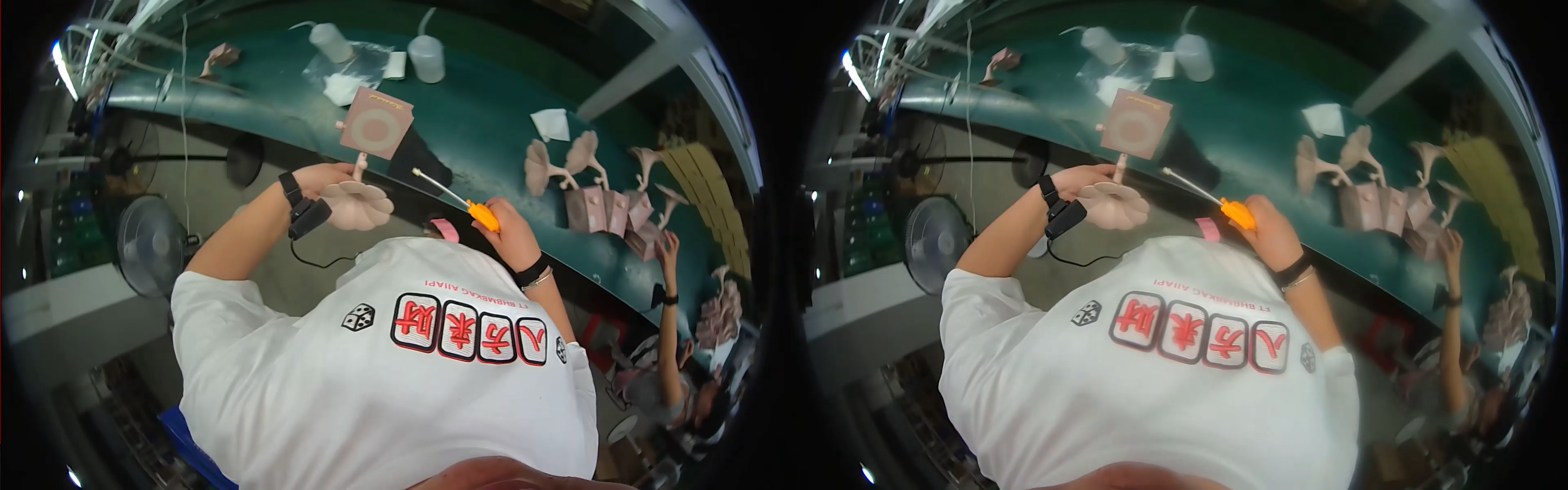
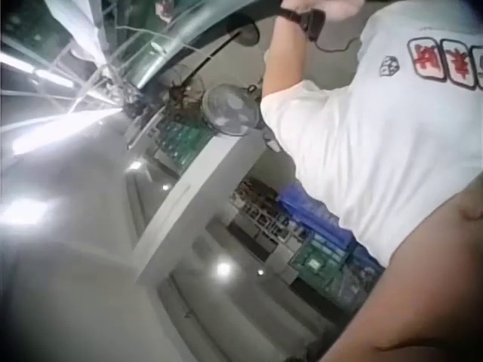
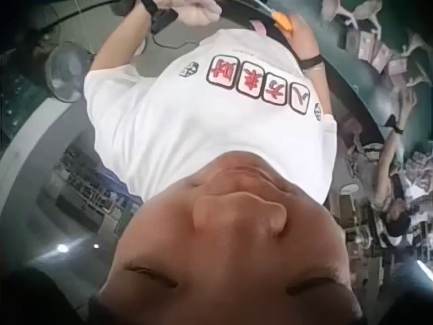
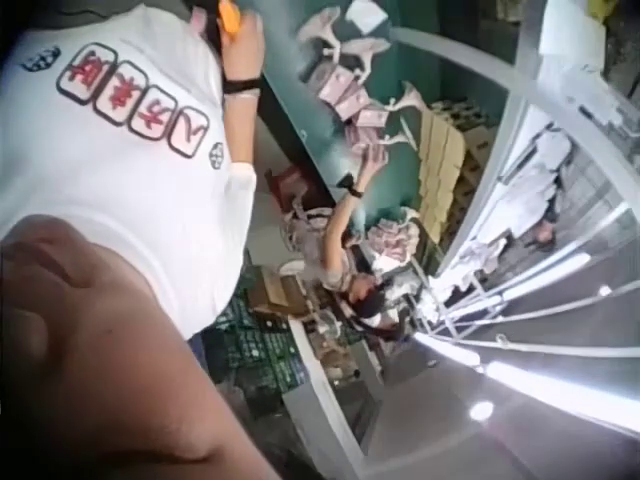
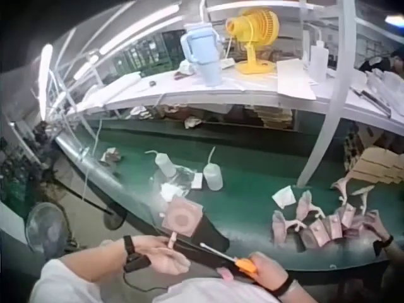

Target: Assembling plastic decorative items at an industrial production line using a hand tool.

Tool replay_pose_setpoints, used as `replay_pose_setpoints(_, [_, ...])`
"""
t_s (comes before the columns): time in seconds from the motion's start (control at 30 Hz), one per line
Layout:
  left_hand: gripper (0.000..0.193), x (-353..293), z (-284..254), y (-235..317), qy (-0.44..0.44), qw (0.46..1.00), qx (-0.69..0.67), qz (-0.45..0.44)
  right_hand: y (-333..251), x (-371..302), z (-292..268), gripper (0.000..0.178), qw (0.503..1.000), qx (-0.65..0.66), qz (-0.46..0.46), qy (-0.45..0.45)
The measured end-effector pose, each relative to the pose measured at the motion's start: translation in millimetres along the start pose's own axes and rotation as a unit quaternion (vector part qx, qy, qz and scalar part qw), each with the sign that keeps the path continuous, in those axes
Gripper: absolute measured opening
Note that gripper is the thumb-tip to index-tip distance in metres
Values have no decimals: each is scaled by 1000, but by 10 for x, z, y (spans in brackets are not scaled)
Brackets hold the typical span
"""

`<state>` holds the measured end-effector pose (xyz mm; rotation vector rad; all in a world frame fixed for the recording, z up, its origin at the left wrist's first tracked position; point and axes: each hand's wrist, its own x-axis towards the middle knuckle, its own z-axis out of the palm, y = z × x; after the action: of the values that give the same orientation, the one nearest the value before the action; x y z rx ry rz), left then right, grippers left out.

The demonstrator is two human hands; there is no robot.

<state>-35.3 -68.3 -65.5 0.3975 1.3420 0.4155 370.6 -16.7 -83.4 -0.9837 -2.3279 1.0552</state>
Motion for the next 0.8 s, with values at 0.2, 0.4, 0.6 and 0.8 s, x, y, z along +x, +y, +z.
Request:
replay_pose_setpoints(0.2, [28, -334, 104, -725, -294, 822, -479, -91, -609, 555, 281, 33, 988, -122, -18, -93])
replay_pose_setpoints(0.4, [29, -589, 149, -1120, -345, 811, -473, 16, -1038, 874, 555, 29, 955, -189, -97, -208])
replay_pose_setpoints(0.6, [17, -608, 181, -1291, -162, 872, -460, -38, -1054, 957, 662, 29, 941, -208, -79, -256])
replay_pose_setpoints(0.8, [49, -252, -376, -2264, 217, 929, -281, 106, -270, 582, 490, 27, 991, 60, -60, -106])
